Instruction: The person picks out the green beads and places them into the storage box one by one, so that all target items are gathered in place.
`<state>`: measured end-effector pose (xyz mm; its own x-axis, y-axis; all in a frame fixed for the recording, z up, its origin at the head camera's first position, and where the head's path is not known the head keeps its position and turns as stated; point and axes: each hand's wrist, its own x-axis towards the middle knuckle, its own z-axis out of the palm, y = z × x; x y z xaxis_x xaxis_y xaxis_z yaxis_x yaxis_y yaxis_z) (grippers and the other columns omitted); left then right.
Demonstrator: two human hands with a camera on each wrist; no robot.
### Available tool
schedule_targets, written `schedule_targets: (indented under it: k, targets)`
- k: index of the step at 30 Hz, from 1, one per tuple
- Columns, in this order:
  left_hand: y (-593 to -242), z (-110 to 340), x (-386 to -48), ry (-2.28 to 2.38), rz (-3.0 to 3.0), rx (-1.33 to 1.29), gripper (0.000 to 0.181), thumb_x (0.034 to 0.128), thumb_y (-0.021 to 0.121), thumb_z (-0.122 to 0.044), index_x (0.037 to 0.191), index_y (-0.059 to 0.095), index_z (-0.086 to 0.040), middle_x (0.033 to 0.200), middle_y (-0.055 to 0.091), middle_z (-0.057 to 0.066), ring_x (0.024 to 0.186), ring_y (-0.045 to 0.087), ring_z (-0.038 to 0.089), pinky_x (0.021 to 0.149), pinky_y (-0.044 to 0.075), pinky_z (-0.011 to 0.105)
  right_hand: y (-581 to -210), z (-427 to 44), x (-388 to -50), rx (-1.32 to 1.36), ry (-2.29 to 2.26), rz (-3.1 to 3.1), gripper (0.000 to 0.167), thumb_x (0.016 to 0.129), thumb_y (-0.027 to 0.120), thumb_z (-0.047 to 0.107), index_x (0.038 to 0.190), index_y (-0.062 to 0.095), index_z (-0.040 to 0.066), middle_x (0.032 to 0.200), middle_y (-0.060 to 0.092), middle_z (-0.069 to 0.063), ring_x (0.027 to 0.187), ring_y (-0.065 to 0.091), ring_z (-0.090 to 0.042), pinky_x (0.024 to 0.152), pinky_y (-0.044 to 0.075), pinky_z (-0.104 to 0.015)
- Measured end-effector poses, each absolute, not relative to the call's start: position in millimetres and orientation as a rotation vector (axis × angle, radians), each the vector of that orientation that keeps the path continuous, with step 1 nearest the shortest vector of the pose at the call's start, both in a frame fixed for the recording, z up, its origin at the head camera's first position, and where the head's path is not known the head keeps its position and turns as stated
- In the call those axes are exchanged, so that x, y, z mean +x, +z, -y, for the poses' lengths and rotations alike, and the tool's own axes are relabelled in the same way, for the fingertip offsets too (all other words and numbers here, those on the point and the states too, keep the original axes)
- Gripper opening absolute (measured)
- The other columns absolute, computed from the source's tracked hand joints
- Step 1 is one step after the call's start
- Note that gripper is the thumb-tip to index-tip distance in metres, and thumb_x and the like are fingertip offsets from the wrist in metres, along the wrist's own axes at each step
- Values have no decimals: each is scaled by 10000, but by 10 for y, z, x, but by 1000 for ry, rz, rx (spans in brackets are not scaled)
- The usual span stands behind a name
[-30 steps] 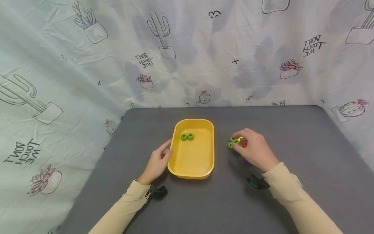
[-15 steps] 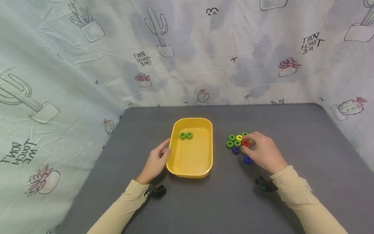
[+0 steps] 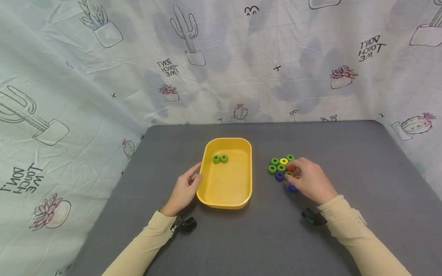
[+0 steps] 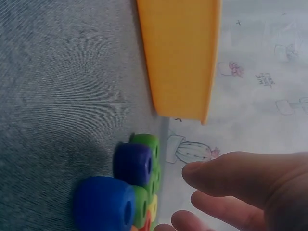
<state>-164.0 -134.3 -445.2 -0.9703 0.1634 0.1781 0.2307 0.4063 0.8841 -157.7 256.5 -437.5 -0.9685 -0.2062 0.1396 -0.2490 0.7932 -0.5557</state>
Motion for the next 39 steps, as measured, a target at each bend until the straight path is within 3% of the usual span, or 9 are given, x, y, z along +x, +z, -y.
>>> schedule_targets:
  k: [14, 25, 39]
  targets:
    - [-4445, 1340, -1637, -1645, 2580, -360, 447, 1061, 557, -19, 1501, 512, 51, 665, 400, 3, 552, 356, 32, 578, 319, 189, -4495, -2606, -1617, 416, 902, 2885, 296, 915, 789, 119, 1195, 733, 42, 1150, 691, -159, 974, 694, -328, 733, 560, -454]
    - [-4450, 1336, -1640, -1639, 2588, -341, 446, 1063, 557, -25, 1501, 512, 51, 672, 407, 3, 559, 360, 38, 579, 320, 191, -4512, -2610, -1636, 466, 868, 2938, 366, 897, 824, 138, 1239, 725, 49, 1132, 702, -121, 957, 674, -268, 751, 550, -435]
    - [-4451, 1339, -1646, -1638, 2587, -347, 447, 1064, 554, -27, 1504, 512, 42, 679, 417, 4, 570, 368, 38, 584, 325, 192, -4575, -2568, -1668, 588, 721, 2918, 364, 841, 846, 95, 1187, 746, 40, 957, 656, -37, 743, 534, -115, 653, 463, -340]
